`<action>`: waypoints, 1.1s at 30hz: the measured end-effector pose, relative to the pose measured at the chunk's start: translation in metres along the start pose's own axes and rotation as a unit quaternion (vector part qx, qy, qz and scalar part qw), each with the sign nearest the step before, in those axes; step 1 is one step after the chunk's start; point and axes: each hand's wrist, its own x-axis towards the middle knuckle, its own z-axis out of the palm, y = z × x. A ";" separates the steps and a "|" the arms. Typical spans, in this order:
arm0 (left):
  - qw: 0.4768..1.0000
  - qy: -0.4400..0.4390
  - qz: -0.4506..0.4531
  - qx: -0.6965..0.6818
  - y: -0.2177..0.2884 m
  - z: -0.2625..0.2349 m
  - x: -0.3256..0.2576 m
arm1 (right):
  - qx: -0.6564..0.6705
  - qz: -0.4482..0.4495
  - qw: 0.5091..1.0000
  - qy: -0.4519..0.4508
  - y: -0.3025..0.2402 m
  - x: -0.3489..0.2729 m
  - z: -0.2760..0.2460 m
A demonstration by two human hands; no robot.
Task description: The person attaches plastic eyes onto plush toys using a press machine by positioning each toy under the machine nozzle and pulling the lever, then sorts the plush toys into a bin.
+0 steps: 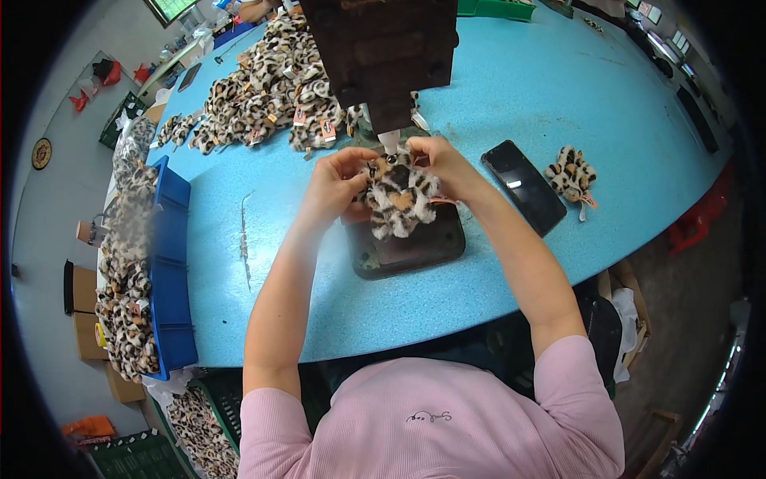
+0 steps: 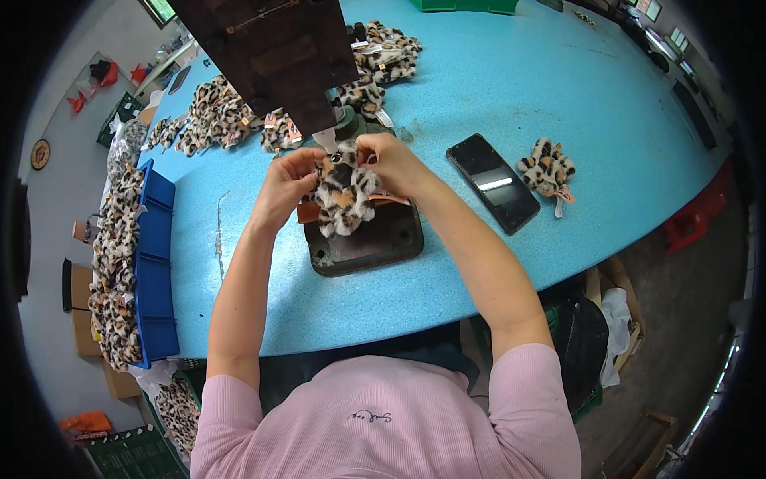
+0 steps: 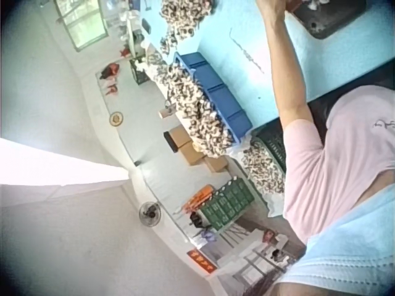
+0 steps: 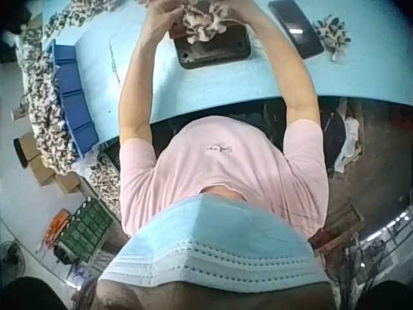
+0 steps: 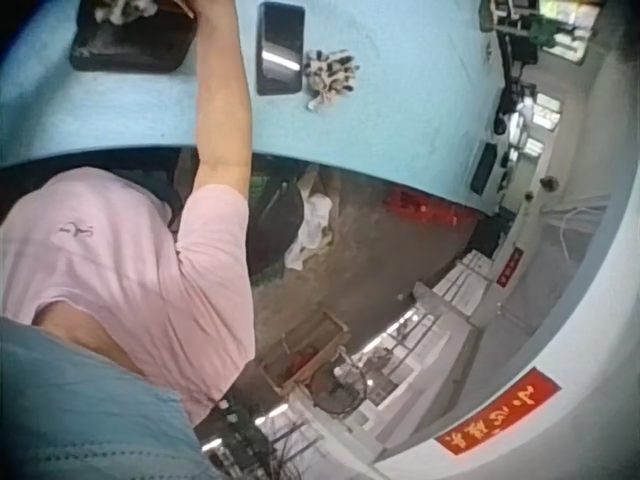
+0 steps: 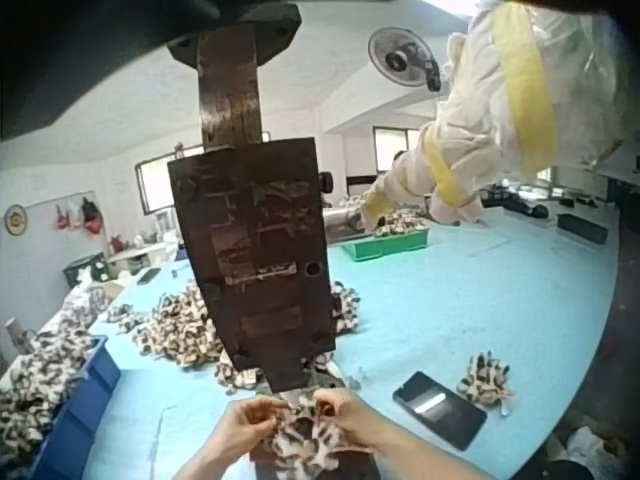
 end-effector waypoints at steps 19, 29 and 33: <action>0.991 0.093 0.095 0.022 -0.003 0.036 -0.006 | 0.058 -0.111 0.981 0.147 -0.030 -0.022 0.026; 0.999 0.046 0.017 -0.008 0.004 0.032 -0.002 | 0.065 -0.008 0.998 0.008 -0.034 -0.001 0.005; 0.998 0.058 0.021 -0.005 0.004 0.031 -0.002 | 0.053 -0.032 0.998 0.000 -0.037 -0.001 0.003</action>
